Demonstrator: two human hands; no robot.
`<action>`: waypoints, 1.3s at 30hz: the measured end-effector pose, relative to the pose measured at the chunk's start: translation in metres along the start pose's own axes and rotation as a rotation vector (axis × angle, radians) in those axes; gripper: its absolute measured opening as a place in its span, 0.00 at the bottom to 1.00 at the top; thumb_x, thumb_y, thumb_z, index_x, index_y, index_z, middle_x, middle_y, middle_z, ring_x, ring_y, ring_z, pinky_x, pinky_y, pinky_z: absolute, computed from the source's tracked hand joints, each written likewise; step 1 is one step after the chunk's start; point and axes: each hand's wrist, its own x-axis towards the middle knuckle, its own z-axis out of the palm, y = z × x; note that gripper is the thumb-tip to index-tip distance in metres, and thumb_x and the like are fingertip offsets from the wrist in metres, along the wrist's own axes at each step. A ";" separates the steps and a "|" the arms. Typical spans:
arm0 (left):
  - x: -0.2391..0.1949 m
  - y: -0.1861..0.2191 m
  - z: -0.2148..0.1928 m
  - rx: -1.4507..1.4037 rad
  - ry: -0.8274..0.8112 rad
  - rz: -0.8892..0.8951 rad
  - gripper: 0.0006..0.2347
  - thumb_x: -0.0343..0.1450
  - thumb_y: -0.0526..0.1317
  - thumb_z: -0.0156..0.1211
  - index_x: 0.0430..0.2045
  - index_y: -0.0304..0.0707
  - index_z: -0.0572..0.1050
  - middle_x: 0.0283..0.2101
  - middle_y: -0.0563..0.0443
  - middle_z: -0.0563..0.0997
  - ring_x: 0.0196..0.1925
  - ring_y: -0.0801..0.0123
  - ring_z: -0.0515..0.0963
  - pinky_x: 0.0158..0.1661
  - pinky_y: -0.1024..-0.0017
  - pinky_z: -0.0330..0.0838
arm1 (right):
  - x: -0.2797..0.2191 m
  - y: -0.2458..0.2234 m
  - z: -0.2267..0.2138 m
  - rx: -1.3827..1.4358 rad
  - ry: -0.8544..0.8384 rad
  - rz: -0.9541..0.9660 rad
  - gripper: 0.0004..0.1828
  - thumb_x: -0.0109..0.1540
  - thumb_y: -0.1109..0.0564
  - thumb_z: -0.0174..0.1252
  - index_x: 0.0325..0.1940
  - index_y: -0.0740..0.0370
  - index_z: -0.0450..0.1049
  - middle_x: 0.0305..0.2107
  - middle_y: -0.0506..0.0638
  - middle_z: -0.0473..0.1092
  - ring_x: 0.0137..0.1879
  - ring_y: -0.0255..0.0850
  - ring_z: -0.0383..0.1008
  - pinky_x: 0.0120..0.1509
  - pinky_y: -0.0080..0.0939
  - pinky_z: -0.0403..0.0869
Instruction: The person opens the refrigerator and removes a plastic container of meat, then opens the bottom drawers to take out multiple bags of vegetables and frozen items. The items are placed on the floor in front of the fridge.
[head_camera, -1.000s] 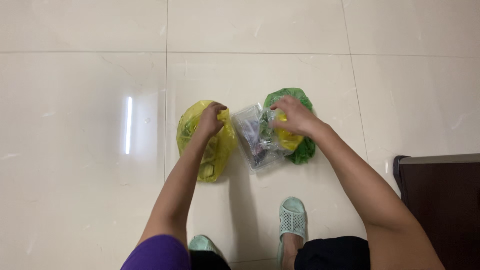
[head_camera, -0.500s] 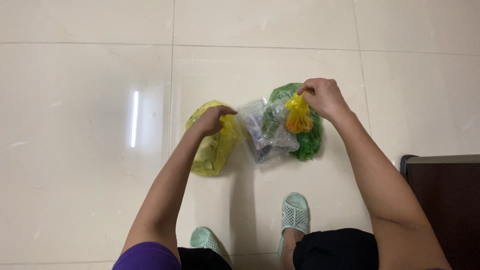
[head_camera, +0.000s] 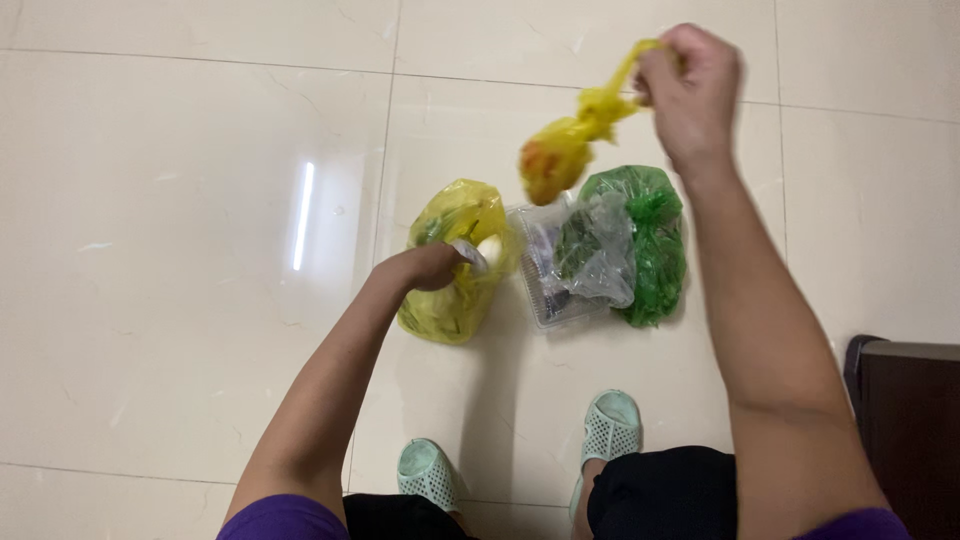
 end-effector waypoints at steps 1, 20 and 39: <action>-0.002 0.000 0.002 0.004 -0.017 -0.007 0.20 0.74 0.30 0.47 0.61 0.46 0.71 0.60 0.43 0.77 0.62 0.54 0.76 0.62 0.59 0.71 | 0.006 0.006 0.024 0.209 0.008 0.119 0.08 0.67 0.65 0.57 0.34 0.61 0.77 0.28 0.51 0.74 0.30 0.32 0.74 0.38 0.34 0.80; -0.034 -0.009 0.039 -0.013 0.025 0.077 0.34 0.67 0.22 0.45 0.70 0.57 0.60 0.61 0.42 0.75 0.62 0.54 0.76 0.61 0.61 0.71 | -0.082 0.188 0.245 -0.788 -0.882 -0.005 0.23 0.75 0.49 0.38 0.38 0.66 0.71 0.28 0.61 0.72 0.35 0.42 0.76 0.61 0.57 0.70; -0.020 0.006 -0.004 0.029 0.856 0.213 0.24 0.67 0.37 0.71 0.58 0.55 0.71 0.63 0.55 0.74 0.61 0.60 0.78 0.60 0.64 0.76 | -0.019 0.101 0.141 0.155 -0.833 0.397 0.09 0.58 0.68 0.55 0.39 0.61 0.78 0.35 0.50 0.77 0.43 0.38 0.78 0.53 0.40 0.79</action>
